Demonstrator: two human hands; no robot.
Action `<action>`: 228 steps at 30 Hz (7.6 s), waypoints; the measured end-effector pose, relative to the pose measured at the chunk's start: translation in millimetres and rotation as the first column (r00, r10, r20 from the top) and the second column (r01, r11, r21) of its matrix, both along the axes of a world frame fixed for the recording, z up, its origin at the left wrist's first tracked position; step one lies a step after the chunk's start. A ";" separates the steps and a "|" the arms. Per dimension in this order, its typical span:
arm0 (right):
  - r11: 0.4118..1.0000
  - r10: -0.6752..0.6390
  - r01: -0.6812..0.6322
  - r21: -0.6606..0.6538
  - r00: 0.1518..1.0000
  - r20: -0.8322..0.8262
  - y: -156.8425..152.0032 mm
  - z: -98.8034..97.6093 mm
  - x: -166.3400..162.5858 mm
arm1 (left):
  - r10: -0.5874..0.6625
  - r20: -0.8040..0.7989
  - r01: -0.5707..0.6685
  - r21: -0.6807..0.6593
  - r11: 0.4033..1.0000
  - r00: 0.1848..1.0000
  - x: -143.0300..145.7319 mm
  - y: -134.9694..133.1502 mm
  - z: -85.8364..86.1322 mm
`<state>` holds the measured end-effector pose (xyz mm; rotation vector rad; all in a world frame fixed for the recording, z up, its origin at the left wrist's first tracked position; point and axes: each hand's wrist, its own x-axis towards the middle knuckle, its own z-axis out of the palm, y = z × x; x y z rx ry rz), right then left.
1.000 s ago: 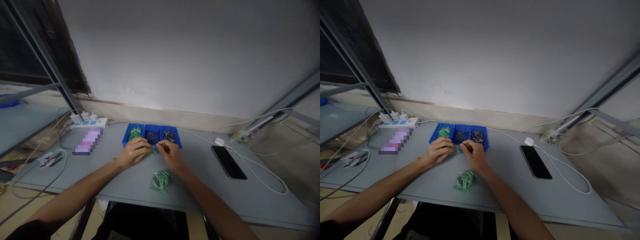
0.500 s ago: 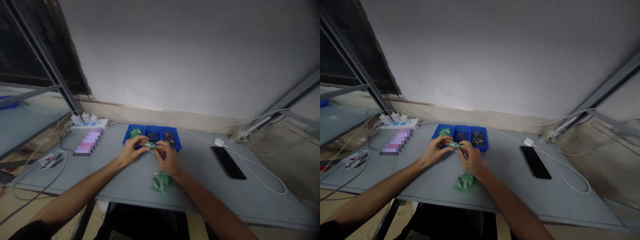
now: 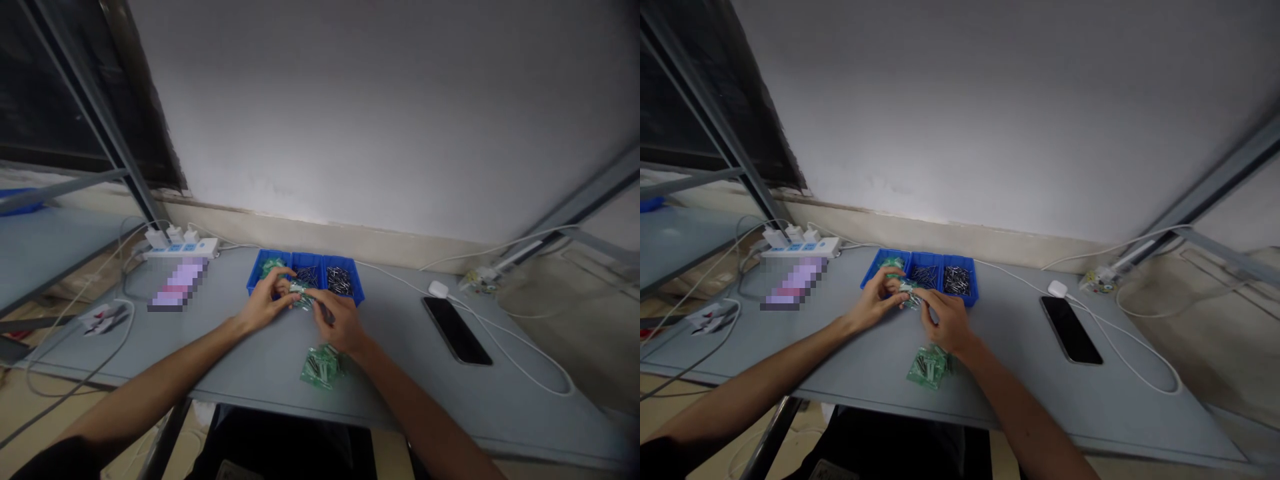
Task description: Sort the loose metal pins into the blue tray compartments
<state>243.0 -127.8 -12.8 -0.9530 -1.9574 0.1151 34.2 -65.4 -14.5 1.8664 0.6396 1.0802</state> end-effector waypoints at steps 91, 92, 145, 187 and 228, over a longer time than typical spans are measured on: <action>0.976 -0.173 0.180 -0.126 0.983 0.062 5.1 -8.9 -1.8 | 0.485 -0.395 -0.451 0.183 0.874 0.780 -39.6 41.2 23.0; 0.975 -0.171 0.179 -0.132 0.983 0.069 5.4 -7.9 -0.7 | 0.503 -0.446 -0.442 0.241 0.864 0.740 -39.2 40.8 22.2; 0.543 -0.138 -0.562 -0.625 0.674 -0.726 13.2 16.7 6.8 | 0.198 -0.405 0.159 0.695 0.702 0.892 -13.1 3.1 17.2; 0.913 -0.084 -0.109 -0.394 0.893 -0.442 12.1 1.9 -4.3 | 0.028 -0.151 -0.014 0.093 0.996 0.988 -2.1 -0.6 7.4; 0.759 0.038 -0.346 -0.551 0.869 -0.493 5.2 7.7 -8.9 | -0.140 -0.319 0.189 0.129 0.973 0.937 -3.8 -8.9 20.0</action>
